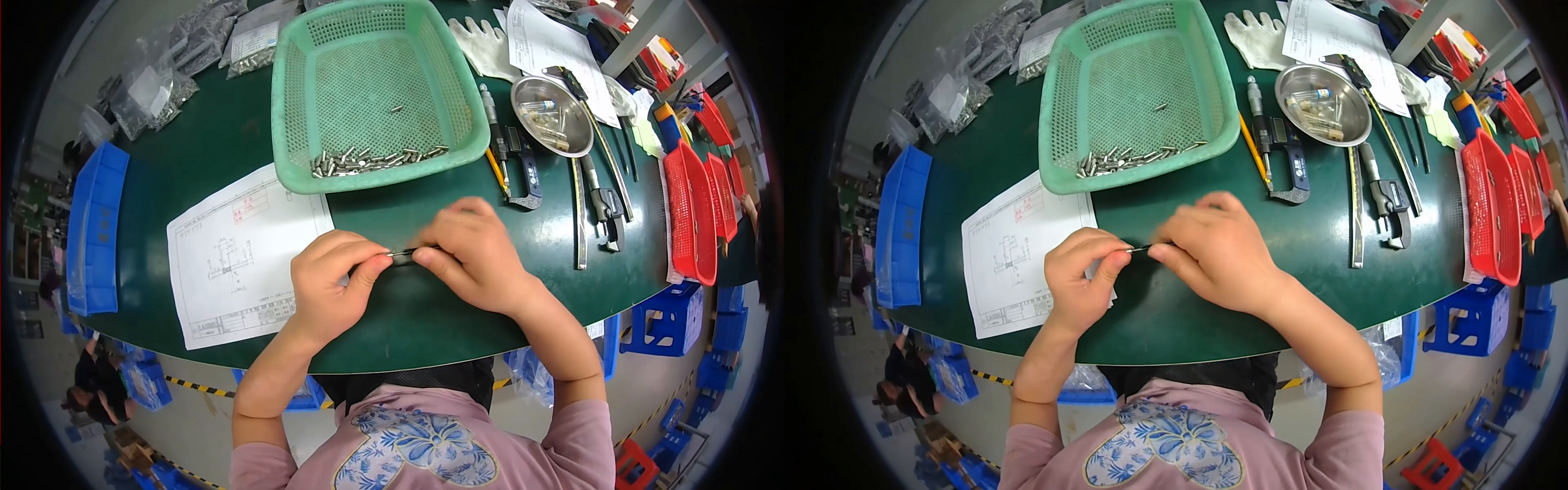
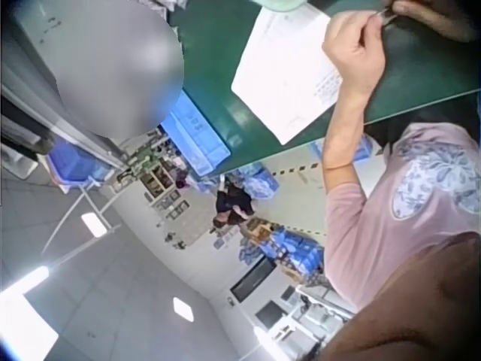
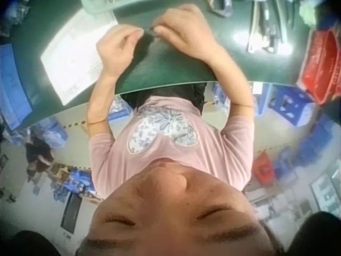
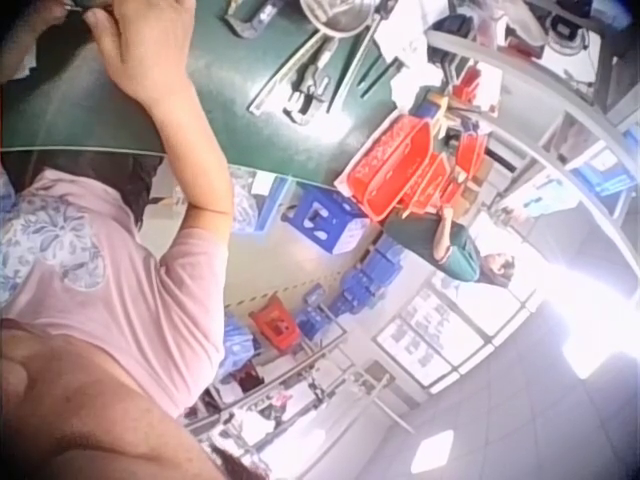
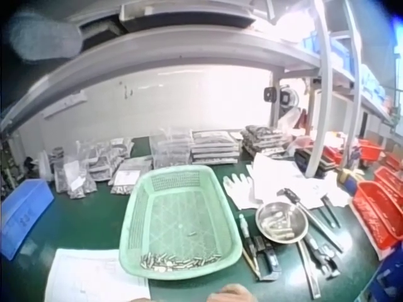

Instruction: Assembling small hardware components by placing a ring onto a metal pin.

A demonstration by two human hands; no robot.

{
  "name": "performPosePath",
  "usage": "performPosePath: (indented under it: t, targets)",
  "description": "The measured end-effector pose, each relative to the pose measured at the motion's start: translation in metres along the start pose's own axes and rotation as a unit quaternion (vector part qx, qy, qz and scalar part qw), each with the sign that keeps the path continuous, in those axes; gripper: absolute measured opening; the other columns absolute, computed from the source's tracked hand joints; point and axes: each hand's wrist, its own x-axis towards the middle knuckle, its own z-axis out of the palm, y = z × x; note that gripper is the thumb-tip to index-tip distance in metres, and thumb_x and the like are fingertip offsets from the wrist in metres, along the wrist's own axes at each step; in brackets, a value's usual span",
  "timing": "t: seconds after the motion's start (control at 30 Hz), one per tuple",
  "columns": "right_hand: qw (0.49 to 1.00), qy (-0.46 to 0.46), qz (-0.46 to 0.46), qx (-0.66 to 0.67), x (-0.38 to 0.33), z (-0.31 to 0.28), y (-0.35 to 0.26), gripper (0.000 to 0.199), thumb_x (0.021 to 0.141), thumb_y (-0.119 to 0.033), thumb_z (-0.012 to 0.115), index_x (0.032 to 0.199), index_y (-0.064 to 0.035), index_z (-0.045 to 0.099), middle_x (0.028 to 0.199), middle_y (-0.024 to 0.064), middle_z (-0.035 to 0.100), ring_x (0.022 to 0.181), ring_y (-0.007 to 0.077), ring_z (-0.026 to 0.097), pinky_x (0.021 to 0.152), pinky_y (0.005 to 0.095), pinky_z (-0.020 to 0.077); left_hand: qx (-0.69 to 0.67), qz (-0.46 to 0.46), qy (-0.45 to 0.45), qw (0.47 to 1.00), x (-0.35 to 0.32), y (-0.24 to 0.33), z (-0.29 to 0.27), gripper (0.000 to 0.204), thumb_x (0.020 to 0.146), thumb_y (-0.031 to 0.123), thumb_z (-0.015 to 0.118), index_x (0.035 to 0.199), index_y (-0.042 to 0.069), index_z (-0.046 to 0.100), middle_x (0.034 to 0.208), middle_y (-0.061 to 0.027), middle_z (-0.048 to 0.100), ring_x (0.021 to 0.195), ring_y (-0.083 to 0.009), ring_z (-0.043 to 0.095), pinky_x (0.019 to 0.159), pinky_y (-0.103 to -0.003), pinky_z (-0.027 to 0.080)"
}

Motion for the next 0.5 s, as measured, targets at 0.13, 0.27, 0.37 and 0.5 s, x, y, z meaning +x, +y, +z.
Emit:
performPosePath:
  t: [0.13,0.27,0.37,0.5]
  targets:
    - [0.966,0.144,-0.141,-0.163,0.0033,-0.0024,-0.0033,0.009,0.072,-0.015,0.066,0.077,-0.0116,0.060,0.060,-0.0015,0.050,0.057,0.0177,0.050,0.077,0.0360,0.0395,-0.143,-0.175,-0.050,0.973,-0.0021,0.0037,-0.0026,0.006,0.076,0.004,0.066,0.076,-0.002,0.064,0.067,-0.0077,0.061,0.061,-0.0136,0.056,0.055,-0.023,0.043]
    - [0.967,0.104,-0.135,-0.189,0.0003,-0.0020,-0.0008,0.018,0.066,-0.017,0.070,0.074,-0.0113,0.055,0.062,-0.0005,0.045,0.060,0.0181,0.051,0.076,0.0359,0.0421,-0.158,-0.177,-0.066,0.969,-0.0038,0.0047,-0.0009,0.006,0.078,0.004,0.064,0.077,-0.002,0.065,0.067,-0.0075,0.061,0.061,-0.0127,0.056,0.055,-0.022,0.043]
    - [0.956,0.133,-0.152,-0.211,0.0038,0.0007,-0.0026,0.018,0.066,-0.016,0.070,0.073,-0.0113,0.054,0.061,-0.0005,0.047,0.058,0.0178,0.051,0.074,0.0355,0.0419,-0.208,-0.242,-0.062,0.946,-0.0062,0.0036,0.0011,0.005,0.078,0.003,0.063,0.076,-0.002,0.065,0.066,-0.0078,0.061,0.061,-0.0126,0.056,0.056,-0.022,0.043]
    - [0.943,0.153,-0.204,-0.216,0.0048,0.0011,-0.0010,0.016,0.065,-0.014,0.070,0.077,-0.0119,0.059,0.056,-0.0022,0.046,0.054,0.0172,0.048,0.070,0.0351,0.0396,-0.266,-0.262,-0.062,0.926,-0.0083,-0.0001,0.0015,0.005,0.078,0.002,0.063,0.076,-0.002,0.065,0.067,-0.0079,0.061,0.061,-0.0128,0.056,0.056,-0.022,0.043]
